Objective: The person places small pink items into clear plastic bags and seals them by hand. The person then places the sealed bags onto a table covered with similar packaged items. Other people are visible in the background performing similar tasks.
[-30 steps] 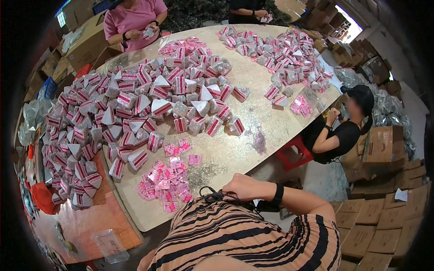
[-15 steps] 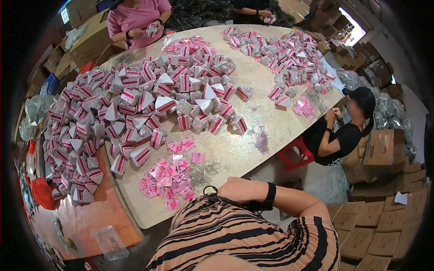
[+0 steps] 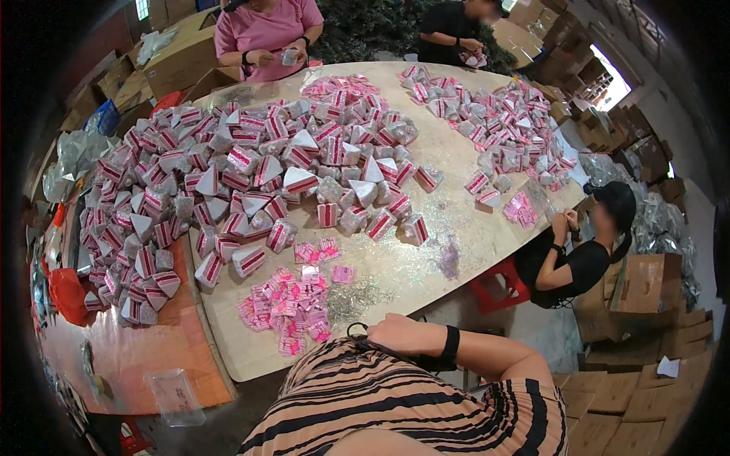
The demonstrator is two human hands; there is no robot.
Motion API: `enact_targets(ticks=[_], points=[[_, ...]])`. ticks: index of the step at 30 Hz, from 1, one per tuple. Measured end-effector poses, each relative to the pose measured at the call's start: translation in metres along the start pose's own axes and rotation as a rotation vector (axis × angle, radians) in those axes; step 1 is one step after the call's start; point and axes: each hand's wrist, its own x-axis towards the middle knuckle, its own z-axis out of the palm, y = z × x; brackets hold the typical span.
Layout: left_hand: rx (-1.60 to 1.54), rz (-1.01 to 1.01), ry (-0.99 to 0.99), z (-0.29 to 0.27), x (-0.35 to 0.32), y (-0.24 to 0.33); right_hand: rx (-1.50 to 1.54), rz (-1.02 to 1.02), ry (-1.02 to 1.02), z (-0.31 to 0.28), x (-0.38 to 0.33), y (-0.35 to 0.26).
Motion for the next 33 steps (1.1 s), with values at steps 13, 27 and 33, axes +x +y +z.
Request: enact_targets(ticks=[13, 27, 33], points=[[-0.014, -0.021, 0.01, -0.002, 0.001, 0.0, 0.23, -0.049, 0.024, 0.006, 0.005, 0.005], [-0.017, -0.029, 0.002, -0.003, -0.007, -0.002, 0.453, -0.119, 0.275, 0.028, -0.022, 0.02], [-0.005, -0.046, -0.031, -0.005, -0.037, -0.004, 0.37, 0.104, 0.051, 0.001, -0.05, -0.002]])
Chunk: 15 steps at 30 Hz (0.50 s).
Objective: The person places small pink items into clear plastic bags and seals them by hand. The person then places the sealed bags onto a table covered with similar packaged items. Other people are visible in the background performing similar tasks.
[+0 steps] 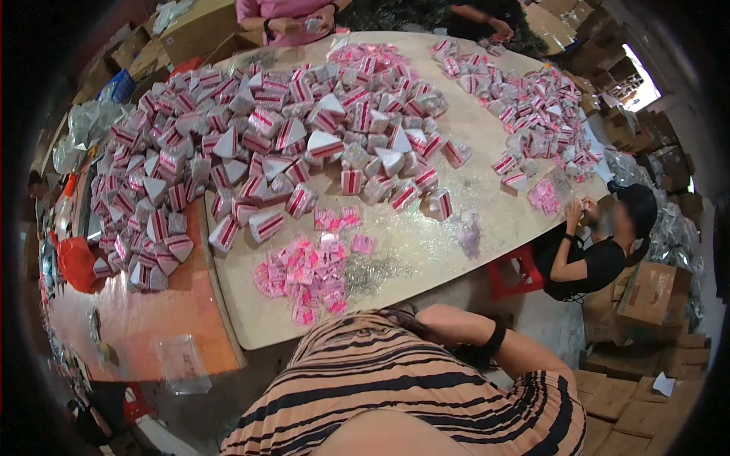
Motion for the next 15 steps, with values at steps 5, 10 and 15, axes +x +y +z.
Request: enact_targets(ticks=[5, 10, 15], points=[[-0.01, -0.025, -0.087, -0.004, -0.04, -0.003, 0.017, 0.192, -0.125, 0.018, -0.021, 0.008], [0.025, -0.001, -0.243, -0.031, -0.061, 0.006, 0.109, 0.201, -0.227, -0.005, -0.022, -0.005], [0.283, -0.101, -0.277, -0.061, -0.023, 0.002, 0.026, 0.165, -0.101, -0.041, 0.01, 0.063]])
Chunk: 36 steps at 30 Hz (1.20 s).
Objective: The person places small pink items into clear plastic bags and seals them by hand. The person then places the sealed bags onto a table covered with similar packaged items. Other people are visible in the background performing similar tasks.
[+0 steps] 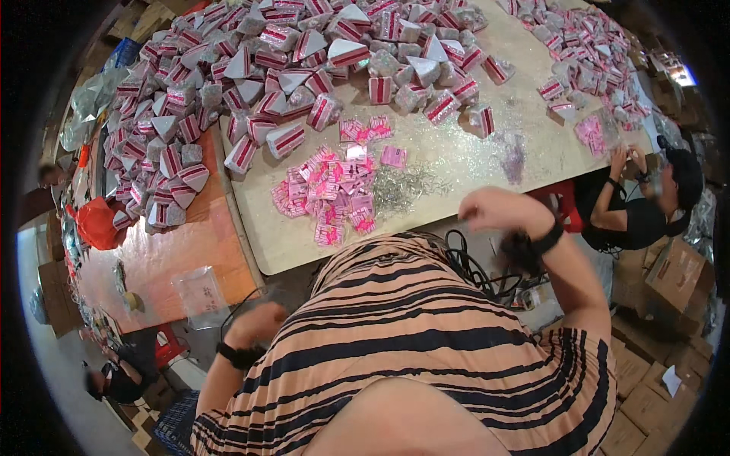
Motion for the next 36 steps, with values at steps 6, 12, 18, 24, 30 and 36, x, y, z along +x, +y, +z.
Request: enact_targets(ticks=[6, 12, 18, 24, 30, 36], points=[[0.195, 0.155, 0.416, -0.01, 0.097, 0.002, 0.057, 0.111, 0.367, 0.012, 0.075, 0.076], [-0.163, 0.141, 0.093, 0.023, 0.169, -0.018, 0.361, 0.02, 0.087, 0.053, 0.107, 0.057], [-0.01, 0.078, 0.312, 0.026, 0.165, -0.011, 0.159, -0.256, -0.245, 0.086, 0.127, 0.034], [0.274, 0.061, 0.634, 0.037, 0.171, -0.013, 0.051, -0.171, -0.02, 0.081, 0.128, 0.05], [-0.009, 0.124, 0.29, 0.016, 0.162, -0.03, 0.179, 0.029, 0.563, 0.073, 0.134, 0.077], [0.142, 0.04, 0.463, -0.018, 0.144, -0.004, 0.249, 0.165, 0.818, 0.042, 0.147, 0.109]])
